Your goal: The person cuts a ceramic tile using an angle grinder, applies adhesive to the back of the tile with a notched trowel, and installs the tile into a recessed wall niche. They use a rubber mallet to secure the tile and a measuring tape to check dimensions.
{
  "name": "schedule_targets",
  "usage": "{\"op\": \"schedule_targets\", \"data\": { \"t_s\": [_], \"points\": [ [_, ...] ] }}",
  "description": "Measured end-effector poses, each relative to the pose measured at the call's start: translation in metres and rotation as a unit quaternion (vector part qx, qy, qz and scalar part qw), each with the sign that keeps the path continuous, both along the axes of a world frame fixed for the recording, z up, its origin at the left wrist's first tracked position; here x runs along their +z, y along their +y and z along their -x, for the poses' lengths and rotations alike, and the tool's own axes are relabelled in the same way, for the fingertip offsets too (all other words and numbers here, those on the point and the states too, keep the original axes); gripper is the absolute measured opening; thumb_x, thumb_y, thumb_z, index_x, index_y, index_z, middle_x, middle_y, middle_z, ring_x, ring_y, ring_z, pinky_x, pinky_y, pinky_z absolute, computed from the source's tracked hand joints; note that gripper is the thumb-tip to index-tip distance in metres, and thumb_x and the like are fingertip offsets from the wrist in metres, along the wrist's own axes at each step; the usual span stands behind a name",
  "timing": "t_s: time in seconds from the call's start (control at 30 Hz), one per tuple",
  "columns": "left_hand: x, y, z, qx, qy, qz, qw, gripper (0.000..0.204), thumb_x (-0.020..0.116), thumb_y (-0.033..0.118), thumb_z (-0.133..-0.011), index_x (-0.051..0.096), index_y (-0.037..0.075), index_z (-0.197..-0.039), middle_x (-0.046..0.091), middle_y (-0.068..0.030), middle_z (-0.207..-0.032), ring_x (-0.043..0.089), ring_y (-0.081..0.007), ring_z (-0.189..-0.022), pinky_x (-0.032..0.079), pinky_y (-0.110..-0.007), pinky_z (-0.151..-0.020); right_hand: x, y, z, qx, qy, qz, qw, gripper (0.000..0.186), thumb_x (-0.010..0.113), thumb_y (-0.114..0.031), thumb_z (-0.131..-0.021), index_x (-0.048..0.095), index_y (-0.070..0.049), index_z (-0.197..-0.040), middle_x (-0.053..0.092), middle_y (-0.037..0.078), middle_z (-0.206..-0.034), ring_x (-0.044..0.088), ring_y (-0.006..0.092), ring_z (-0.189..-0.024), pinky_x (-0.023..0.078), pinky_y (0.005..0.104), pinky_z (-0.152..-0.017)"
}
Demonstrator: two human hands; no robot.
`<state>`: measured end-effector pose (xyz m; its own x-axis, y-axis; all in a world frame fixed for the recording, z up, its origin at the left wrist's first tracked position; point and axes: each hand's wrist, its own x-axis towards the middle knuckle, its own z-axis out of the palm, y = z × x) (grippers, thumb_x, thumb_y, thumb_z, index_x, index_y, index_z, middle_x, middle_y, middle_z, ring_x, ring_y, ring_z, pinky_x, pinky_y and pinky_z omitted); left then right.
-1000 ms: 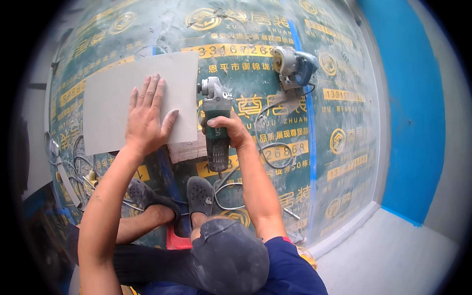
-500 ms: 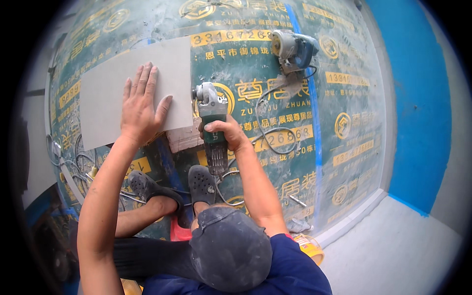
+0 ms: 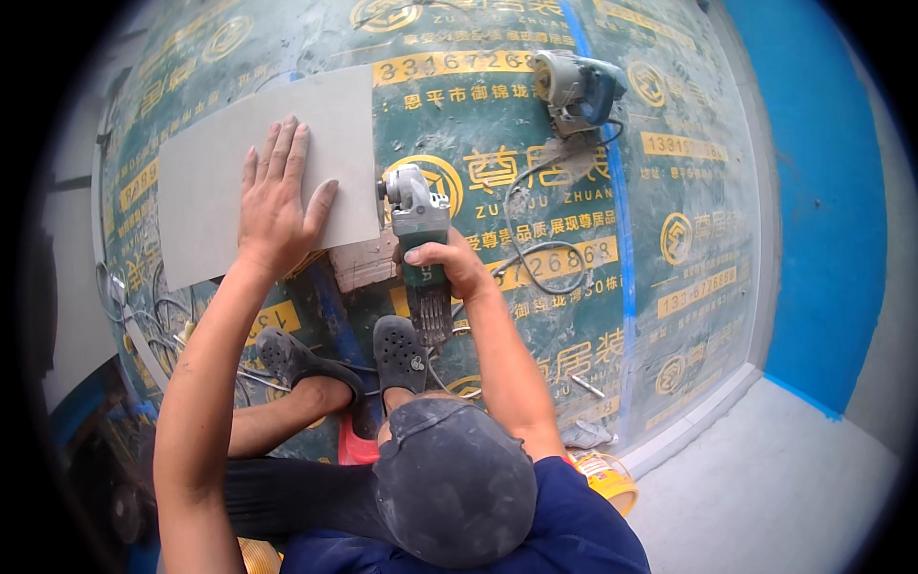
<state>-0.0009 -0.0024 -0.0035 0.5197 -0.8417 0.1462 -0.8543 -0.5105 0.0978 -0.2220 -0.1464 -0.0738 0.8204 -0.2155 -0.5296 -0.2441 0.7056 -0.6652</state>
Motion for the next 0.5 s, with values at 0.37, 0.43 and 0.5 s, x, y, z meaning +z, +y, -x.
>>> {"op": "schedule_targets", "data": {
  "t_s": [0.37,0.43,0.5],
  "points": [
    [0.0028,-0.0005,0.0011,-0.003,0.004,0.002,1.0,0.071,0.052,0.042,-0.096,0.032,0.004,-0.153,0.029,-0.0148,-0.16,0.022,-0.0304,-0.15,0.014,-0.049,-0.122,0.0011,0.0023,0.005,0.005,0.005,0.014,1.0,0.047,0.071,-0.018,-0.066,0.061,0.001,-0.108,0.067,0.011,-0.089,0.066,0.0216,-0.076,0.054,0.0344,-0.071],
    [0.0011,0.0003,0.0007,0.001,0.001,0.002,1.0,0.071,0.052,0.042,-0.096,0.032,0.004,-0.152,0.029,-0.0147,-0.16,0.023,-0.0304,-0.15,0.014,-0.049,-0.122,0.0045,0.0046,0.0058,0.008,0.004,0.016,1.0,0.048,0.072,-0.019,-0.066,0.061,0.0,-0.109,0.066,0.011,-0.088,0.066,0.0219,-0.076,0.054,0.0346,-0.071],
    [0.0006,0.0008,0.0006,0.002,-0.001,0.004,1.0,0.071,0.052,0.042,-0.096,0.033,0.004,-0.152,0.029,-0.0147,-0.16,0.023,-0.0304,-0.15,0.015,-0.049,-0.122,0.0095,0.0072,0.0067,0.009,0.003,0.016,1.0,0.048,0.072,-0.019,-0.066,0.061,0.0,-0.109,0.067,0.011,-0.087,0.066,0.0222,-0.076,0.053,0.0346,-0.072]
  ]
}}
